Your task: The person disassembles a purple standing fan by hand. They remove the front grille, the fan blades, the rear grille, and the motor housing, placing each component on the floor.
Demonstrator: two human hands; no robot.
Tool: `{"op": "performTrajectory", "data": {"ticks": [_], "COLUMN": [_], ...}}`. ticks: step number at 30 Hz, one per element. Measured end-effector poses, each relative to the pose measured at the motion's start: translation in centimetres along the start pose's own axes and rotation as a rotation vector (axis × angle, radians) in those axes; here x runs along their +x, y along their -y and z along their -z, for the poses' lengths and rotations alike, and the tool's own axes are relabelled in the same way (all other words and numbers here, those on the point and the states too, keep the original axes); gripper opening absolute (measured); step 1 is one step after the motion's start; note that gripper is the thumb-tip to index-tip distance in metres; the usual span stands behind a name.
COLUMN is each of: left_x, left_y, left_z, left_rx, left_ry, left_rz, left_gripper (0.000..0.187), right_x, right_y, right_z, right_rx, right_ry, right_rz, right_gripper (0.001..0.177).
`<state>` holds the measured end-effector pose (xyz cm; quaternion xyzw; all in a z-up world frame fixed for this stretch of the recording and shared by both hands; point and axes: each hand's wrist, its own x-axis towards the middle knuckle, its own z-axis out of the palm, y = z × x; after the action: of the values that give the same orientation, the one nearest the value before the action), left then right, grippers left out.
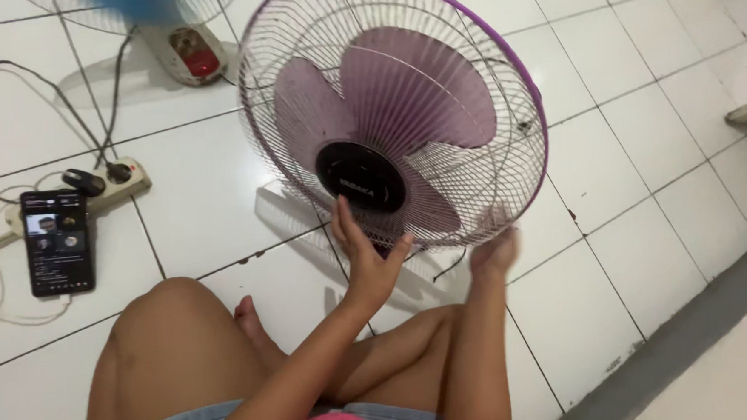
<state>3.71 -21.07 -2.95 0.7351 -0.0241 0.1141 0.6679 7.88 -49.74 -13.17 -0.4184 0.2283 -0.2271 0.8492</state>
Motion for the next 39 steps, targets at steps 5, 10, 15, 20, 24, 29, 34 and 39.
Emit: {"op": "performTrajectory", "data": {"ticks": [5,10,15,20,24,29,34,39], "left_x": [-2.4,-3.7,-2.4,-0.6,0.6,1.5,3.9,6.6], "left_y": [8.2,13.6,13.8,9.5,3.9,-3.7,-8.4,-10.7], "left_z": [-2.4,-3.5,-2.6,0.5,2.5,5.2,4.2,2.1], "left_rx": [0.109,0.035,-0.037,-0.009,0.089,0.151,0.447,0.790], "left_ry": [-0.107,-0.077,-0.063,-0.019,-0.045,-0.015,0.071,0.282], "left_rz": [0.263,0.392,0.302,0.188,-0.038,-0.373,-0.706,-1.122], "left_gripper": [0.128,0.135,0.136,0.127,0.122,0.106,0.090,0.071], "right_x": [-0.7,-0.1,-2.0,-5.0,-3.7,-8.6,-16.9,-17.5], "right_y": [-9.2,-11.6,-15.4,-18.0,-14.0,-1.3,6.3,8.9], "right_z": [3.5,2.3,0.1,0.5,1.9,-2.5,-10.2,-12.2], "right_rx": [0.315,-0.535,-1.159,-1.224,-0.695,-0.285,-0.539,-0.620], "right_ry": [0.184,0.257,0.534,0.565,0.443,0.115,0.384,0.410], "right_rz": [-0.387,-0.236,0.034,-0.051,-0.043,0.040,0.455,0.313], "right_gripper": [0.040,0.045,0.040,0.036,0.041,0.036,0.031,0.027]}}
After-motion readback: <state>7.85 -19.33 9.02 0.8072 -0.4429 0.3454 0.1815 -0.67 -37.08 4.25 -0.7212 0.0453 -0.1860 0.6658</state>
